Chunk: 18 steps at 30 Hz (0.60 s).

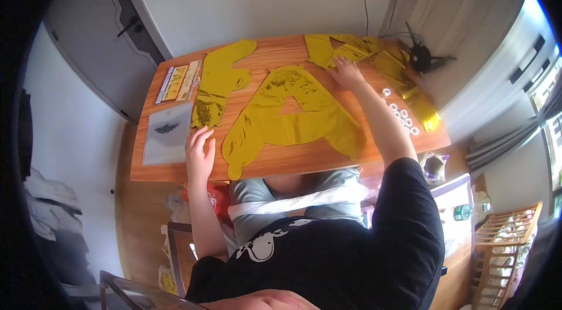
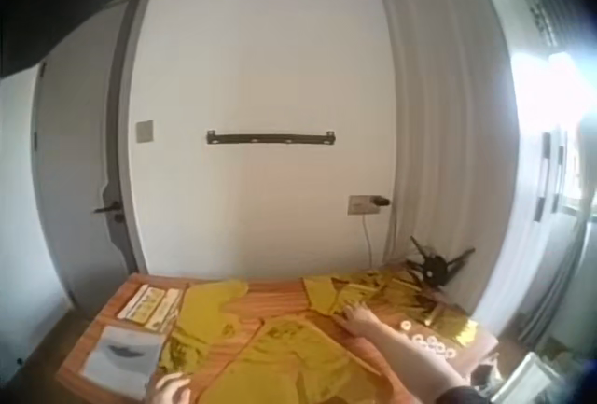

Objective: Folding and organizing gold foil star-shaped balloons on a table for packaging.

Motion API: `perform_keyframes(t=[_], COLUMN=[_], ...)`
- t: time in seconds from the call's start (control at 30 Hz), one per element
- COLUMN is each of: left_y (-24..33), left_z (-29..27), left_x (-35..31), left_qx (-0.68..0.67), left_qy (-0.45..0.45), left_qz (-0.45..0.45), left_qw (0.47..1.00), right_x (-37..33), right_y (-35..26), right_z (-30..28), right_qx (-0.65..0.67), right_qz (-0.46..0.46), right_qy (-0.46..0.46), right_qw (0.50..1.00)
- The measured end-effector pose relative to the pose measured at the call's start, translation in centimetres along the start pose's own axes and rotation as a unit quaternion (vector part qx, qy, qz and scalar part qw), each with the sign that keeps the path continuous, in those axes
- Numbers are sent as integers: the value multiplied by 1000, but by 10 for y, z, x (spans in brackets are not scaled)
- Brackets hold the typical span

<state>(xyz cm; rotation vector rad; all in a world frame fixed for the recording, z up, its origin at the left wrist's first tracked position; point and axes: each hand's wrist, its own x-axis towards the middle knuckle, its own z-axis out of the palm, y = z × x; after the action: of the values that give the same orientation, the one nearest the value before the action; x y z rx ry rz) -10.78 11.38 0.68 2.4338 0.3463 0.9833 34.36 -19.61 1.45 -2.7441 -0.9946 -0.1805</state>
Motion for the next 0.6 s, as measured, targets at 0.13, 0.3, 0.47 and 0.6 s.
perform_keyframes(t=[0.13,0.3,0.47,0.6], left_y=[-13,-12,-25,-21], left_z=[7,16,17,13], left_x=[-5,-5,-5,1], left_qx=[129,196,187,167], left_qy=[66,71,70,36], left_qz=[-34,-153,-173,-220], left_qw=[989,966,964,961], right_x=[7,13,-12,-25], right_y=[-34,-152,-304,-367], right_z=[-16,-16,10,37], right_qx=[4,153,254,239], right_qz=[-23,-158,-402,-406], right_qy=[18,70,-58,-64], right_qw=[1000,973,878,880])
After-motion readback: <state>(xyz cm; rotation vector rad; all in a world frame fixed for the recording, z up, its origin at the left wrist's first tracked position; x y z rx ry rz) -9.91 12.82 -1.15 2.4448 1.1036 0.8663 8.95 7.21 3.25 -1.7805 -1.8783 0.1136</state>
